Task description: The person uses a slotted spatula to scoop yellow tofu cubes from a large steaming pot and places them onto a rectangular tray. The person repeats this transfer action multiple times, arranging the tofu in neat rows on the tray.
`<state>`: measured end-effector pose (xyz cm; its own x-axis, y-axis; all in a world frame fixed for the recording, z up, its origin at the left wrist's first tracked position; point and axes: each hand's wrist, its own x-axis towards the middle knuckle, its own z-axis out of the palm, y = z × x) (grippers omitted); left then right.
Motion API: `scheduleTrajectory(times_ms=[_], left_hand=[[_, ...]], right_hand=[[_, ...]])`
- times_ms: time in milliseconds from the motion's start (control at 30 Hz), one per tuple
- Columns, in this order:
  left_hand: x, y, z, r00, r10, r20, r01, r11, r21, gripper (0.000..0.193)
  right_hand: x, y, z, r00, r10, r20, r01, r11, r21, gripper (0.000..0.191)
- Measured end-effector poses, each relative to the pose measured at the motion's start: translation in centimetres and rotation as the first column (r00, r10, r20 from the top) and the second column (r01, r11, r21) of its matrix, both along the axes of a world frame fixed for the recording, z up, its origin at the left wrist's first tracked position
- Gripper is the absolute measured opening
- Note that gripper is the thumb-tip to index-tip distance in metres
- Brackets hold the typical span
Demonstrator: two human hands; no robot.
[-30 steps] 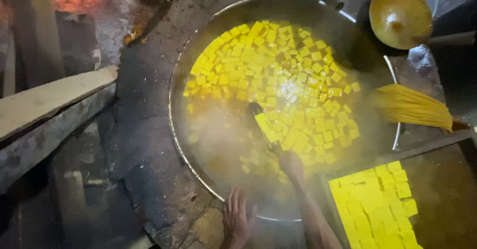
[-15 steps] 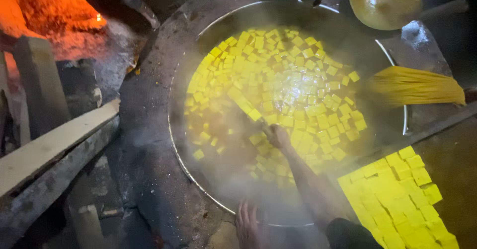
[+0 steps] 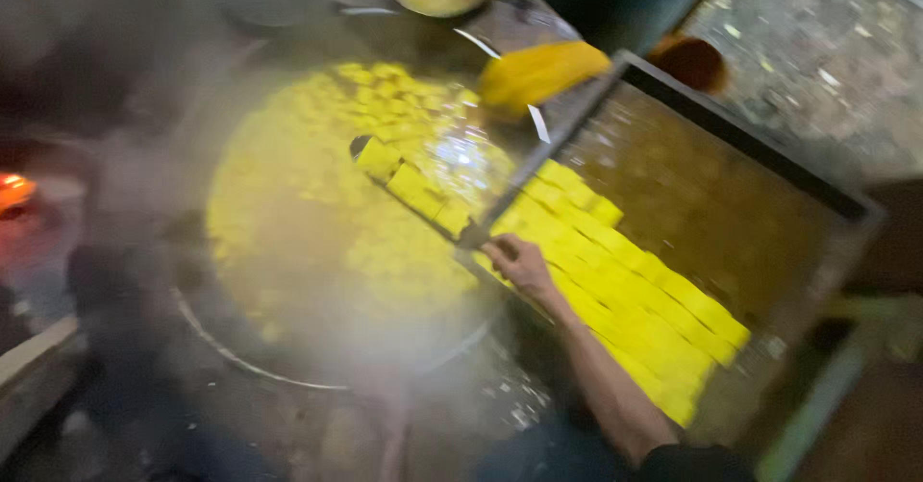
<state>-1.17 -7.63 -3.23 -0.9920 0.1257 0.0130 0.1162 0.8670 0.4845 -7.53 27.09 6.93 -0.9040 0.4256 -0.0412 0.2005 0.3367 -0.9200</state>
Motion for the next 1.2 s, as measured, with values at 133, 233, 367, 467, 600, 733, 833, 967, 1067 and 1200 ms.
scheduleTrajectory(times_ms=[133,233,367,467,600,733,833,967,1067,1200], left_hand=[[1.7,4.0,1.2,0.985,-0.078,-0.152,0.103,0.981,0.164,0.045],[1.8,10.7,2.9,0.951,-0.146,-0.273,0.224,0.933,0.281,0.043],[1.5,22.0,5.4,0.897,-0.235,-0.374,0.381,0.841,0.385,0.041],[0.6,30.8,6.8,0.894,-0.285,-0.346,0.403,0.849,0.342,0.046],[-2.9,42.0,7.9,0.835,-0.446,-0.322,0.502,0.857,0.117,0.059],[-5.4,47.4,9.2,0.773,-0.631,-0.060,0.625,0.775,-0.095,0.068],[-6.4,48.5,10.0,0.829,-0.557,-0.038,0.530,0.807,-0.259,0.060],[-7.1,47.8,10.4,0.902,-0.412,-0.131,0.406,0.911,-0.066,0.071],[-7.0,45.4,9.8,0.938,-0.285,-0.196,0.309,0.945,0.108,0.060],[-6.1,42.4,8.9,0.930,-0.199,-0.310,0.265,0.945,0.191,0.045]], right_hand=[[13.2,12.2,1.7,0.982,-0.122,0.144,0.087,0.969,0.230,0.034],[23.0,19.8,2.4,0.941,-0.190,0.281,0.095,0.943,0.319,0.041],[32.4,26.4,2.3,0.906,-0.296,0.303,0.118,0.864,0.489,0.052],[35.5,29.0,1.8,0.820,-0.371,0.436,0.169,0.884,0.436,0.055],[36.6,30.7,1.1,0.888,-0.374,0.266,0.212,0.848,0.485,0.054],[35.6,31.7,0.5,0.883,-0.362,0.300,0.202,0.868,0.454,0.056],[34.2,32.4,0.2,0.894,-0.324,0.309,0.152,0.870,0.469,0.056],[33.1,32.1,-0.5,0.887,-0.267,0.377,0.002,0.819,0.574,0.052],[33.1,30.5,-1.5,0.887,-0.302,0.351,0.010,0.770,0.638,0.047],[33.5,28.0,-2.8,0.955,-0.247,0.167,0.036,0.651,0.758,0.041]])
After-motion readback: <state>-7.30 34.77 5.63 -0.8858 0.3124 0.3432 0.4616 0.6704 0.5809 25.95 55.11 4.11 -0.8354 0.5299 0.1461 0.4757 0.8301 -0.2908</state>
